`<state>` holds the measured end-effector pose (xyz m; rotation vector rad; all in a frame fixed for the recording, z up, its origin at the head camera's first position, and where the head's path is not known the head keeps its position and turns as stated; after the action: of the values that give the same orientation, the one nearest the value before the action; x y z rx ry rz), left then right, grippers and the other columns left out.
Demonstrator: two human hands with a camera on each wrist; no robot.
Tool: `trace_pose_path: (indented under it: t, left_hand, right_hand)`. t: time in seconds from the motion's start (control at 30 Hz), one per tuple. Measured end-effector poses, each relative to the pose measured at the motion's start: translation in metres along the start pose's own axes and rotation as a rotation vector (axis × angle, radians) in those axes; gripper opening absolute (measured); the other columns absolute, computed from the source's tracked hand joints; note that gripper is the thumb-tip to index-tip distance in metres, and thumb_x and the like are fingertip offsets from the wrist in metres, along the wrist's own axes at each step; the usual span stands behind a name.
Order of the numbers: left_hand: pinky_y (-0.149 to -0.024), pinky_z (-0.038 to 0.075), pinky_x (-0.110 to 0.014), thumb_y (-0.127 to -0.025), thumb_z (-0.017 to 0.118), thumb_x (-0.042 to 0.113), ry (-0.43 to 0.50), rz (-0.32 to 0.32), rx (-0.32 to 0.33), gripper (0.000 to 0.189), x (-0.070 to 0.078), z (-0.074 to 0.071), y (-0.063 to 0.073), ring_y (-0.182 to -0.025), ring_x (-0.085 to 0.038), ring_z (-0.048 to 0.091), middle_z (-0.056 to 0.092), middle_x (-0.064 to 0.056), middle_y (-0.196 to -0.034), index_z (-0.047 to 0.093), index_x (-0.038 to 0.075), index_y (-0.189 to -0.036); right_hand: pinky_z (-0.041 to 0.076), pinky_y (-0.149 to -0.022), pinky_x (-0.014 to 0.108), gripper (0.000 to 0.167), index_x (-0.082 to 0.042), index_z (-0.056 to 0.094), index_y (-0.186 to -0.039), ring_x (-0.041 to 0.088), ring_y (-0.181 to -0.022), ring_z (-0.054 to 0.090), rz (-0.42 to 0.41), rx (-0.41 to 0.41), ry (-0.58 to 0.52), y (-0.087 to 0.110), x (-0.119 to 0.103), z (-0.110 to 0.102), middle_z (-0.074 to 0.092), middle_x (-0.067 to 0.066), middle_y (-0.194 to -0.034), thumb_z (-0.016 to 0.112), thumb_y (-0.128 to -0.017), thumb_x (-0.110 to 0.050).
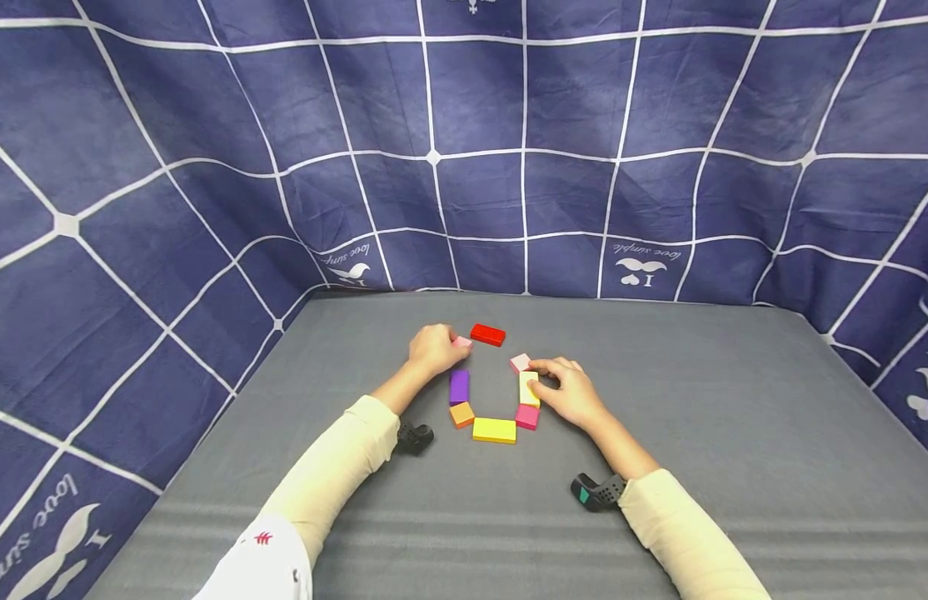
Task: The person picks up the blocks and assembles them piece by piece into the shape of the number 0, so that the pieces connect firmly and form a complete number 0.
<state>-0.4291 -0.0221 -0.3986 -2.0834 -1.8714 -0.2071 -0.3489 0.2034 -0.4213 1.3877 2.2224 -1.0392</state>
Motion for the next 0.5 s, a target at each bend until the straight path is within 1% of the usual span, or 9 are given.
trace_pose_path:
  t: [0.13, 0.23, 0.33, 0.5]
  left_hand:
    - [-0.067, 0.049, -0.036, -0.081, 0.071, 0.038, 0.078, -0.009, 0.005, 0.024, -0.002, -0.001, 0.005, -0.081, -0.023, 0.063, 0.066, 0.0, -0.075, 0.072, 0.015, -0.079]
    - [-0.067, 0.048, -0.035, -0.08, 0.073, 0.039, 0.13, -0.01, -0.006, 0.025, -0.002, -0.001, 0.009, -0.08, -0.021, 0.062, 0.067, 0.0, -0.079, 0.074, 0.015, -0.085]
    - [-0.066, 0.047, -0.034, -0.08, 0.074, 0.04, 0.151, 0.0, -0.018, 0.026, 0.0, -0.001, 0.014, -0.078, -0.02, 0.062, 0.067, 0.0, -0.079, 0.075, 0.015, -0.086]
    - [-0.064, 0.044, -0.031, -0.079, 0.075, 0.04, 0.166, 0.0, -0.035, 0.026, 0.003, 0.0, 0.021, -0.076, -0.02, 0.06, 0.066, 0.001, -0.076, 0.074, 0.015, -0.085]
  right_hand:
    - [0.041, -0.082, 0.042, 0.032, -0.006, 0.07, -0.115, 0.025, -0.092, 0.055, 0.001, -0.002, -0.01, -0.001, -0.001, 0.001, 0.066, 0.008, -0.098, 0.071, -0.084, -0.015]
    - [0.041, -0.082, 0.042, 0.032, -0.006, 0.07, -0.114, 0.025, -0.092, 0.054, -0.002, 0.001, -0.015, -0.001, -0.001, 0.001, 0.066, 0.008, -0.098, 0.071, -0.084, -0.015]
    - [0.041, -0.082, 0.042, 0.032, -0.007, 0.07, -0.114, 0.025, -0.092, 0.054, 0.003, 0.004, -0.015, -0.001, 0.0, 0.001, 0.066, 0.008, -0.099, 0.071, -0.084, -0.015]
    - [0.041, -0.083, 0.042, 0.032, -0.006, 0.07, -0.116, 0.025, -0.092, 0.055, -0.001, 0.006, -0.008, 0.0, 0.001, 0.001, 0.066, 0.008, -0.099, 0.071, -0.084, -0.015]
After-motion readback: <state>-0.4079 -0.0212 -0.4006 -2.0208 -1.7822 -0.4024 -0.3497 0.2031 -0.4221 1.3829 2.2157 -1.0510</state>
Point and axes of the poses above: each hand's wrist, its own y-axis away from the middle knuckle, its own z-axis out of the palm, x = y × z, the point moved 8 cm from there along -y, towards the middle knuckle
